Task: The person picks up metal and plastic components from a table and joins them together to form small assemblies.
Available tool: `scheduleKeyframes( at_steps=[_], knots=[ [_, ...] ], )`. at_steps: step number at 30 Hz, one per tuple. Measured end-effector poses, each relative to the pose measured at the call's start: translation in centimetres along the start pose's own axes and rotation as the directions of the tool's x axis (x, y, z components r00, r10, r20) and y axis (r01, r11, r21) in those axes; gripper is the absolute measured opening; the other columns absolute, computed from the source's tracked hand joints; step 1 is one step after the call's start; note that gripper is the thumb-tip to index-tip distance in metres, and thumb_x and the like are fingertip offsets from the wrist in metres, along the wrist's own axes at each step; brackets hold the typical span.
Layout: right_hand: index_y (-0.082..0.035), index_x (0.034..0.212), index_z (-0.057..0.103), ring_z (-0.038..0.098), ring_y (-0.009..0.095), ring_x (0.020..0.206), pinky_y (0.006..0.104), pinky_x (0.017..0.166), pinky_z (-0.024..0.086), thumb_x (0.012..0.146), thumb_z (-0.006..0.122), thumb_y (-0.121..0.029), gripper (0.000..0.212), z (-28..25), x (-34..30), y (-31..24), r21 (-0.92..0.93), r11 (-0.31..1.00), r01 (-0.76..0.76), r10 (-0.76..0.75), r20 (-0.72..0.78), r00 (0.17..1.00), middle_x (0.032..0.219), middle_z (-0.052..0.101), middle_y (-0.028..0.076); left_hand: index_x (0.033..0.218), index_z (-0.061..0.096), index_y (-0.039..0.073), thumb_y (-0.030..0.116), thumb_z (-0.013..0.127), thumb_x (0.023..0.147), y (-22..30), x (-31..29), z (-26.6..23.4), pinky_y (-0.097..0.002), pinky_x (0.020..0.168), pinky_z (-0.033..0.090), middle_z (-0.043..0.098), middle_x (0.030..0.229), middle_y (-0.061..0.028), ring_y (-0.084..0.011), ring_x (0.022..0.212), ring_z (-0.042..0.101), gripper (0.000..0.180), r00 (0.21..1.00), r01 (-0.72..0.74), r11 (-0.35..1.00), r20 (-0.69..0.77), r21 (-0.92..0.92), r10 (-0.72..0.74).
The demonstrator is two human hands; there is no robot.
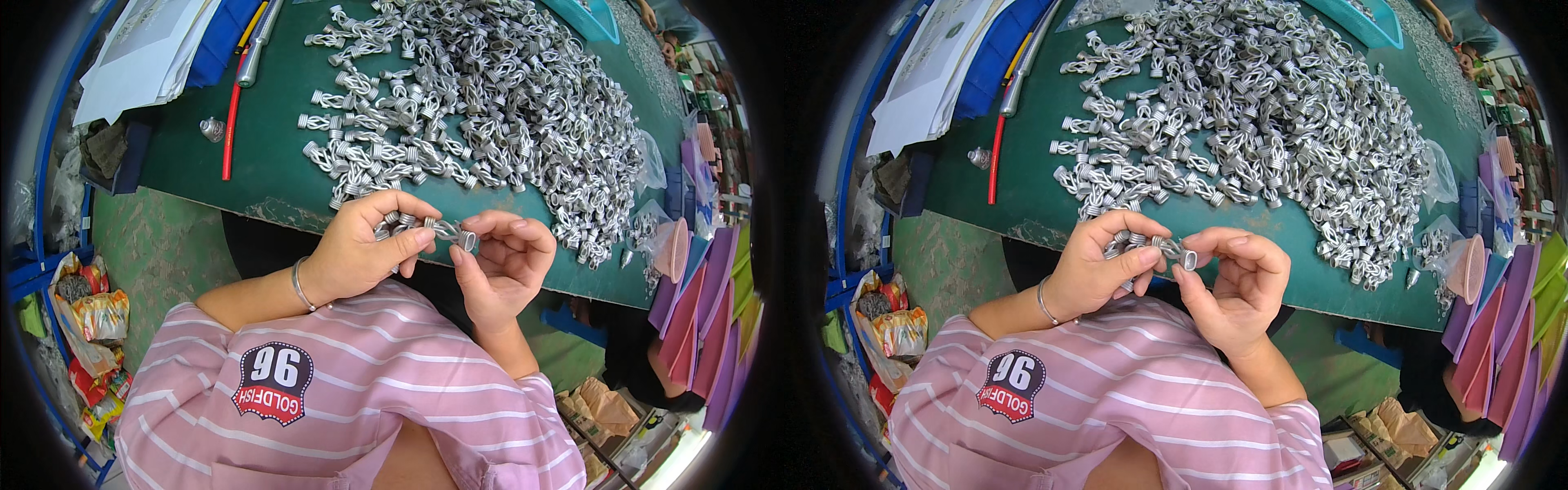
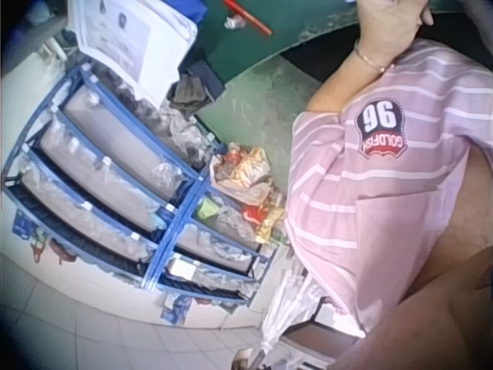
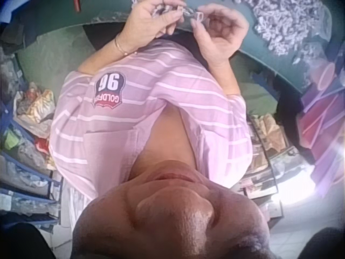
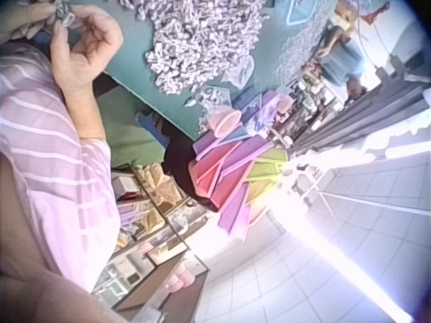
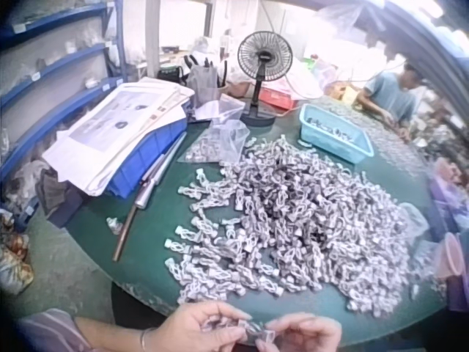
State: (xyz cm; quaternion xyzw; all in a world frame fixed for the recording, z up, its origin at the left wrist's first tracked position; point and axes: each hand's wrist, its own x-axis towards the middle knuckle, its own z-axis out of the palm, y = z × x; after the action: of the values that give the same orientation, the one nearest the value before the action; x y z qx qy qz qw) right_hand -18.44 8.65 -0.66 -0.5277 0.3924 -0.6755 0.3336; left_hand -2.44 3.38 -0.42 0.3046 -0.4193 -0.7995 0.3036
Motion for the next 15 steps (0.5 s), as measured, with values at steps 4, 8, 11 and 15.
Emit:
scheduleKeyframes(
  at_steps=[4, 8, 11, 15],
  knots=[
    [-0.004, 0.113, 0.035, 0.057, 0.018, 0.081, 0.0275, 0.071, 0.048, 0.07, 0.064, 0.016, 0.055, 0.2, 0.1, 0.1, -0.008, 0.999, 0.052, -0.052, 0.026, 0.998, 0.097, 0.058, 0.021, 0.104, 0.055, 0.0, 0.009, 0.058, 0.087, 0.0, 0.0, 0.0, -0.0157, 0.041, 0.035, 0.061, 0.079, -0.0071, -0.0063, 0.056, 0.054, 0.019, 1.0, 0.01, 1.0, 0.008, 0.004, -0.01],
    [-0.002, 0.098, 0.048, 0.059, 0.023, 0.081, 0.0298, 0.07, 0.049, 0.069, 0.062, 0.015, 0.037, 0.2, 0.5, -0.4, -0.202, 0.968, 0.152, -0.13, 0.118, 0.985, 0.094, 0.063, 0.017, 0.106, 0.055, 0.0, 0.012, 0.052, 0.091, 0.3, 0.1, 0.1, -0.0172, 0.045, 0.041, 0.061, 0.076, -0.0056, -0.0063, 0.057, 0.055, 0.02, 0.997, 0.071, 0.994, 0.016, -0.083, -0.07],
    [0.0, 0.08, 0.059, 0.062, 0.029, 0.082, 0.0329, 0.071, 0.049, 0.064, 0.057, 0.013, 0.02, 0.0, 1.5, -1.5, -0.256, 0.922, 0.291, -0.158, 0.437, 0.886, 0.092, 0.065, 0.015, 0.107, 0.054, 0.002, 0.016, 0.046, 0.093, 0.7, 0.1, -0.4, -0.0164, 0.036, 0.037, 0.059, 0.076, -0.0052, -0.0075, 0.056, 0.057, 0.022, 0.978, 0.206, 0.895, 0.119, -0.395, -0.173],
    [0.001, 0.082, 0.06, 0.06, 0.027, 0.076, 0.034, 0.069, 0.047, 0.065, 0.057, 0.011, 0.02, -0.9, 2.2, -0.5, -0.564, 0.779, 0.274, -0.156, 0.249, 0.956, 0.085, 0.063, 0.013, 0.106, 0.053, 0.0, 0.013, 0.053, 0.088, 0.1, -0.6, -1.4, -0.0179, 0.038, 0.036, 0.058, 0.075, -0.0082, -0.0101, 0.053, 0.054, 0.022, 0.975, 0.199, 0.875, 0.181, -0.441, -0.13]
  ],
)
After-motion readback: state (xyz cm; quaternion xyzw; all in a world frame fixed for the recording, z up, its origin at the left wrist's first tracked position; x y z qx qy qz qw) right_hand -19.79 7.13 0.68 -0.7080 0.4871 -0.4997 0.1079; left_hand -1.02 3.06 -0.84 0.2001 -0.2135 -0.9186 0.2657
